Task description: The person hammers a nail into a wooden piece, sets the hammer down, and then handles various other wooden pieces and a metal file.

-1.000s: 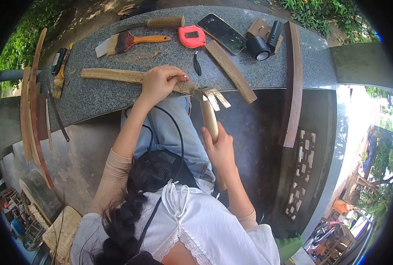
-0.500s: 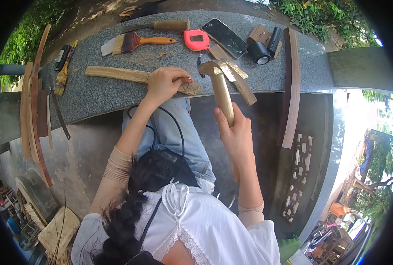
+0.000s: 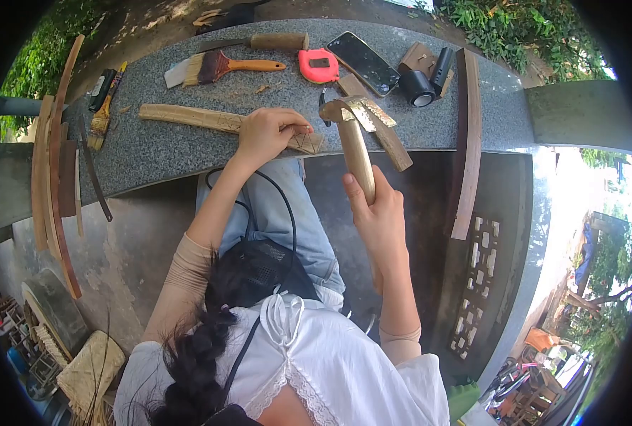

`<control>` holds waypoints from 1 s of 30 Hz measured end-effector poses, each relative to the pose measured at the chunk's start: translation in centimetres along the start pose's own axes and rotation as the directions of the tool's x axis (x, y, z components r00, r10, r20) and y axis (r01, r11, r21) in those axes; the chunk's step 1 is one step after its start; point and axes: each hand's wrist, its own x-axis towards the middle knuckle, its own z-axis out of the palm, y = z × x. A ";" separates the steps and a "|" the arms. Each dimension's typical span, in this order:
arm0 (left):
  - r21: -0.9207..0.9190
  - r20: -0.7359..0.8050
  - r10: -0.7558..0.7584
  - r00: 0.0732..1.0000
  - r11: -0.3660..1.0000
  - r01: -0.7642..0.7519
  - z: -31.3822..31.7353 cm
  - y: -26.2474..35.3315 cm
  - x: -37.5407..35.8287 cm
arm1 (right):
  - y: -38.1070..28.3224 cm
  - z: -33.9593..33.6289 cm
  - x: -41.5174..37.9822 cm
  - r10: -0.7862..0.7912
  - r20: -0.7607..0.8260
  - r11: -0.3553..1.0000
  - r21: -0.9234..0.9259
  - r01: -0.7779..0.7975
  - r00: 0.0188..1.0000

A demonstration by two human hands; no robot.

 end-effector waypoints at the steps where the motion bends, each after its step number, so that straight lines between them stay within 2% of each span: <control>1: 0.000 -0.001 0.000 1.000 1.000 0.000 0.0 0.0 0.0 | 0.4 0.1 0.0 -0.022 -0.001 1.000 0.004 0.022 1.000; 3: -0.021 0.009 -0.046 0.999 0.999 0.046 0.0 0.2 0.0 | 0.6 0.1 0.0 -0.044 -0.002 0.999 0.007 0.044 0.999; 11: -0.010 -0.005 -0.028 1.000 1.000 0.028 0.1 0.0 0.0 | -0.3 0.0 -0.2 -0.008 0.013 1.000 0.020 0.008 1.000; 17: 0.018 -0.007 -0.026 1.000 0.999 0.026 0.1 0.1 -0.2 | 0.2 -0.2 0.1 -0.085 -0.025 0.996 0.002 0.085 0.996; 21: 0.006 -0.023 -0.045 0.999 0.999 0.046 0.1 0.3 -0.1 | -0.5 -0.3 -0.2 -0.066 -0.014 0.998 0.015 0.066 0.998; 30: -0.023 -0.021 0.011 1.000 1.000 -0.011 0.1 0.0 -0.1 | -0.2 0.5 -0.2 -0.126 -0.041 0.992 0.027 0.127 0.991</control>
